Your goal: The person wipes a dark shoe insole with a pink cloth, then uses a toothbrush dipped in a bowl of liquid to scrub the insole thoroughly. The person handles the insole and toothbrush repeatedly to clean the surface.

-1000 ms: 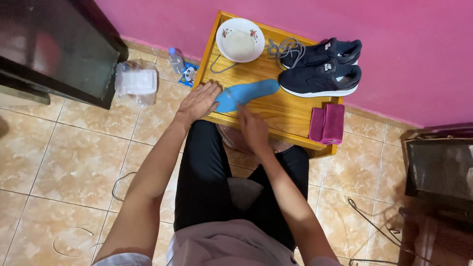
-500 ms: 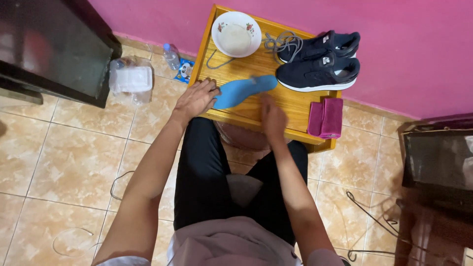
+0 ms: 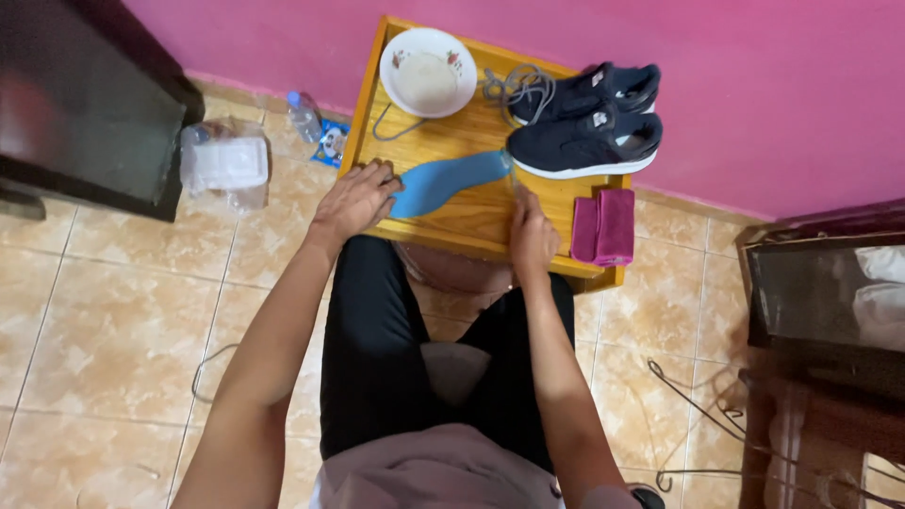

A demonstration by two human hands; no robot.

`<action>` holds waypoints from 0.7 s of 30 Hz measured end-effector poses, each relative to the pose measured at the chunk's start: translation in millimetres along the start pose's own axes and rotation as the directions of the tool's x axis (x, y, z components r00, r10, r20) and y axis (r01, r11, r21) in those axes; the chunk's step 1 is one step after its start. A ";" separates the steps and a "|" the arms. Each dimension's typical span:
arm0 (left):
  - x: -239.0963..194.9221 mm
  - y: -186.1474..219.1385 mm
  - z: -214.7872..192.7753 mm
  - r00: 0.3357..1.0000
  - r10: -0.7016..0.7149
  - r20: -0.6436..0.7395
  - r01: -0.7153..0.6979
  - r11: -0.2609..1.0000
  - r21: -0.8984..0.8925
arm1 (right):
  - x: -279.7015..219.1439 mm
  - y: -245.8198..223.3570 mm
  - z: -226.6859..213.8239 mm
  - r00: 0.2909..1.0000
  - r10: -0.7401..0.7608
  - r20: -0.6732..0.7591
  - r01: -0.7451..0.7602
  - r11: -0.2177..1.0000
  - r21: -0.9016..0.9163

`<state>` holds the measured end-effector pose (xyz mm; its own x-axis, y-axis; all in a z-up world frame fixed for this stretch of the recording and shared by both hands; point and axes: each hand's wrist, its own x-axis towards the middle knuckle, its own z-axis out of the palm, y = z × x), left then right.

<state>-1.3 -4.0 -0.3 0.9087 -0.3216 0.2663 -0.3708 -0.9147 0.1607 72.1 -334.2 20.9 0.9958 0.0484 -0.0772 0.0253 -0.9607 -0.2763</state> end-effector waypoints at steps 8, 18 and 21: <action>0.9 4.7 -10.7 0.998 -0.042 0.038 0.043 0.998 -0.036 | -6.4 -3.4 14.7 0.997 -0.068 -0.044 0.067 0.997 -0.034; 1.7 13.0 -24.7 0.995 -0.061 0.083 0.060 0.998 0.014 | -72.6 -70.7 13.1 0.916 -0.386 0.114 0.365 0.915 0.170; 2.3 16.0 -27.2 0.998 -0.047 0.039 0.046 0.999 0.028 | -50.1 -56.0 11.5 0.946 -0.269 0.180 0.250 0.961 0.122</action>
<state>-10.4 -12.7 28.8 0.9319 -0.2871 0.2215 -0.3229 -0.9350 0.1466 19.7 -279.7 29.2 0.9198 0.3531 -0.1711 0.2623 -0.8776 -0.4012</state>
